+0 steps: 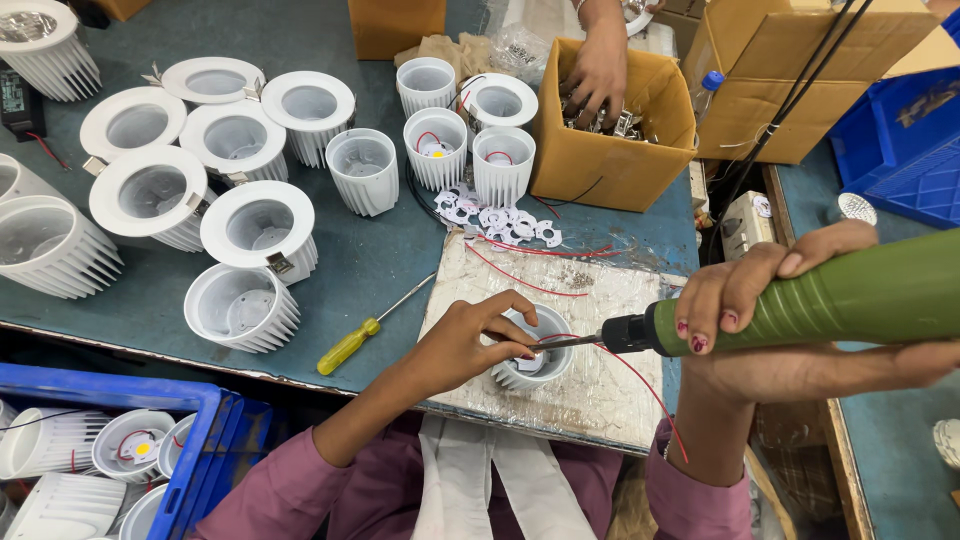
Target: The person assembles LED light fixtures by inserting LED modules into white heat-sink housings, connecting red and black wires, and using a green heat gun to secure components. The person handles multiple housings and wires, placing finished units aside.
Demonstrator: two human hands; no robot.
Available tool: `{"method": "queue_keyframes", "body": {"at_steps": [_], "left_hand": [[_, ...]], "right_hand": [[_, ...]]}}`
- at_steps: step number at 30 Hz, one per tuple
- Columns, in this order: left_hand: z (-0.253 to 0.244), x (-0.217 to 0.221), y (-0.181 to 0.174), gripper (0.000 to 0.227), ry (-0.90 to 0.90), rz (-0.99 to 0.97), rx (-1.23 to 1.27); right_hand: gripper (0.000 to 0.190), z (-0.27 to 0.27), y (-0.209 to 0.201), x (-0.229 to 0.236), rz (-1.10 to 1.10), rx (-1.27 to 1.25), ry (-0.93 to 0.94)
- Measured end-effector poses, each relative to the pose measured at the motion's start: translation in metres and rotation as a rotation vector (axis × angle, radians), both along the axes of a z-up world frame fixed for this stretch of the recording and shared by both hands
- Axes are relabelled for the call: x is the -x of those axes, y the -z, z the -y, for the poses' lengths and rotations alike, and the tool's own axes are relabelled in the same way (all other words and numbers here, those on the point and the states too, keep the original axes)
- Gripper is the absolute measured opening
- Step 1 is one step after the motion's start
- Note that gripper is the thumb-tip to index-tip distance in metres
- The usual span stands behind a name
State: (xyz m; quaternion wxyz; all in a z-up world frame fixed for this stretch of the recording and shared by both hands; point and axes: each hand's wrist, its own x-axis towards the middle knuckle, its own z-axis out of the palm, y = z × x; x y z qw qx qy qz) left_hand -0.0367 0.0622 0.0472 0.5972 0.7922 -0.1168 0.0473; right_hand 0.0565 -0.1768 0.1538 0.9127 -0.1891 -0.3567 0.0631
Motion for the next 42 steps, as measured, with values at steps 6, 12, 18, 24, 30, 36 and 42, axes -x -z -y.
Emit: {"method": "queue_keyframes", "body": {"at_steps": [6,12,18,24,30,36,42], "left_hand": [[0.005,0.0,0.003,0.031,-0.08,-0.014,-0.055],[0.01,0.001,0.0,0.036,-0.142,0.154,-0.129],[0.011,0.004,-0.017,0.047,-0.111,0.05,-0.11],[0.03,0.065,-0.024,0.042,-0.202,0.031,-0.145],[0.072,0.071,0.031,0.125,-0.375,-0.241,-0.397],[0.097,0.022,0.095,0.132,-0.689,0.153,-0.097],[0.062,0.01,0.11,0.127,-0.343,0.131,0.25]], "right_hand": [[0.092,0.009,0.01,-0.008,0.121,0.247,0.218],[0.096,0.01,0.018,-0.011,0.093,0.185,0.18],[0.094,0.006,0.016,-0.011,0.082,0.259,0.312],[0.091,0.003,0.014,-0.013,0.096,0.308,0.391],[0.09,-0.003,0.013,-0.017,0.099,0.341,0.381],[0.092,-0.007,0.013,-0.019,0.118,0.369,0.38],[0.091,0.001,0.015,-0.024,0.131,0.339,0.376]]}}
